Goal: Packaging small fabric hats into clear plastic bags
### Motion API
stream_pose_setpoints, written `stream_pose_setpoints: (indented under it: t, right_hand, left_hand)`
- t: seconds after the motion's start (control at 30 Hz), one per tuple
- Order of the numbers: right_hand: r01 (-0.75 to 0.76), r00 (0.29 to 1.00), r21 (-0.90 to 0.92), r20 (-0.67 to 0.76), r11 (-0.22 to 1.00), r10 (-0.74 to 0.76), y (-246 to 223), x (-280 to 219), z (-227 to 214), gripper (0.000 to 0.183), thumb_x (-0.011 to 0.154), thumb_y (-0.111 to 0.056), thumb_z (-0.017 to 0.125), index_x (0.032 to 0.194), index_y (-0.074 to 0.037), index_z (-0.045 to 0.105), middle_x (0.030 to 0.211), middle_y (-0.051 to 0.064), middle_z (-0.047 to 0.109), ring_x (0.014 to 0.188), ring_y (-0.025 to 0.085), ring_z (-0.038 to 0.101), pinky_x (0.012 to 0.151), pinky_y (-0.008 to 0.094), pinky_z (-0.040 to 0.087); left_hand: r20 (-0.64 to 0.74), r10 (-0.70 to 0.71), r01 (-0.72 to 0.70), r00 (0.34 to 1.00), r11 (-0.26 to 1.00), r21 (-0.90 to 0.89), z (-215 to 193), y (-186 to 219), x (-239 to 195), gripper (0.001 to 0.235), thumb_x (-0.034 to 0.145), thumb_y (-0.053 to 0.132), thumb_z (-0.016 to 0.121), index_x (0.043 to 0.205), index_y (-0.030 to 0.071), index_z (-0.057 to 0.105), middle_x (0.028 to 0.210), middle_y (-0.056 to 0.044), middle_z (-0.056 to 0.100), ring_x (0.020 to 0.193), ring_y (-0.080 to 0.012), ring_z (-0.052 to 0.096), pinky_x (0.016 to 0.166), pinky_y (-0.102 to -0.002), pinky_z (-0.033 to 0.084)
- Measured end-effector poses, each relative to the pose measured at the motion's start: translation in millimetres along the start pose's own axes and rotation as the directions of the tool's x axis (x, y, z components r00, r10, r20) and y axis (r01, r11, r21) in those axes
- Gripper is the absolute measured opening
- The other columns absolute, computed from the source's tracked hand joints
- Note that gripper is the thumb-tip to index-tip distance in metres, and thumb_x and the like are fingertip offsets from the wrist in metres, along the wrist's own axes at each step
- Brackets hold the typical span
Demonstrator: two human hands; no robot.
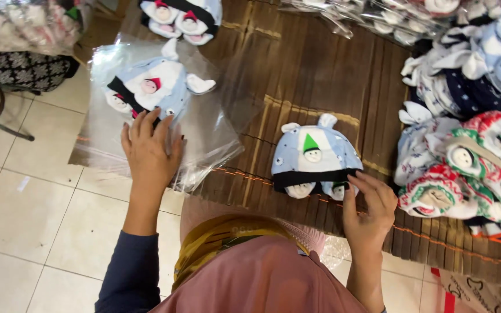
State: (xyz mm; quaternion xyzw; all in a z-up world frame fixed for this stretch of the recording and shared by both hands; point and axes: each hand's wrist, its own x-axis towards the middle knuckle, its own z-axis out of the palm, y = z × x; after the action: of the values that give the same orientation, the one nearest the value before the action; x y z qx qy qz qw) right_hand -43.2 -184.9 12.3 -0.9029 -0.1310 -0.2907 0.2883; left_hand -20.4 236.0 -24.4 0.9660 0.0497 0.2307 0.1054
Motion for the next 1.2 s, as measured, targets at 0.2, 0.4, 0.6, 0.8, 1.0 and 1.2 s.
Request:
stream_pose_setpoints:
  t: [0.2,0.4,0.6,0.8,1.0,1.2]
  right_hand:
    - [0.189,0.965,0.211,0.139,0.959,-0.221,-69,38,39,0.033,0.078,-0.011,0.085,0.109,-0.012,0.076,0.114,0.013,0.073,0.109,0.037,0.067,0.099,0.049,0.047]
    - [0.413,0.619,0.184,0.661,0.892,-0.423,-147,44,125,0.039,0.105,-0.028,0.053,0.139,-0.011,0.058,0.144,0.017,0.058,0.143,0.034,0.046,0.122,0.056,0.024]
    - [0.396,0.693,0.111,0.615,0.911,-0.376,-133,27,184,0.052,0.101,-0.037,0.057,0.141,-0.004,0.058,0.144,0.023,0.058,0.146,0.037,0.042,0.122,0.06,0.018]
    - [0.519,0.73,0.062,0.486,0.852,-0.48,-135,27,196,0.04,0.095,-0.038,0.064,0.128,-0.014,0.067,0.117,0.018,0.068,0.122,0.037,0.06,0.118,0.066,0.024]
    - [0.52,0.771,0.092,0.379,0.849,-0.513,-138,37,194,0.017,0.096,-0.026,0.067,0.109,-0.016,0.072,0.107,0.012,0.069,0.11,0.032,0.065,0.114,0.062,0.033]
    - [0.514,0.789,0.099,0.334,0.852,-0.515,-131,49,193,0.019,0.094,-0.016,0.066,0.112,-0.017,0.072,0.106,0.008,0.07,0.11,0.029,0.067,0.115,0.058,0.035]
  left_hand:
    - [-0.037,0.011,-0.013,0.999,0.999,-0.052,3,1,0,0.03,0.092,0.023,0.067,0.122,0.021,0.072,0.144,-0.007,0.057,0.141,-0.037,0.046,0.11,-0.055,0.034]
    - [0.01,0.001,0.0,1.0,0.997,-0.08,6,-2,-5,0.033,0.096,0.021,0.06,0.128,0.022,0.069,0.15,-0.007,0.051,0.146,-0.0359,0.039,0.112,-0.052,0.033]
    - [0.024,0.042,-0.039,0.999,0.992,-0.122,3,-7,-8,0.035,0.095,0.027,0.066,0.128,0.018,0.068,0.156,-0.01,0.047,0.15,-0.0387,0.034,0.116,-0.056,0.028]
    - [-0.07,0.084,-0.093,0.994,0.985,-0.144,-3,-23,-5,0.027,0.098,0.026,0.067,0.124,0.021,0.071,0.151,-0.012,0.052,0.147,-0.0418,0.038,0.115,-0.057,0.03]
    - [-0.037,0.031,-0.032,0.999,0.999,-0.028,-15,-28,-30,0.044,0.086,0.047,0.078,0.125,0.027,0.072,0.141,-0.006,0.059,0.14,-0.0343,0.047,0.115,-0.054,0.033]
    - [0.008,-0.058,0.059,0.998,0.985,-0.165,-20,-34,-34,0.036,0.11,0.036,0.043,0.129,0.019,0.068,0.142,-0.011,0.056,0.14,-0.0376,0.045,0.116,-0.054,0.029]
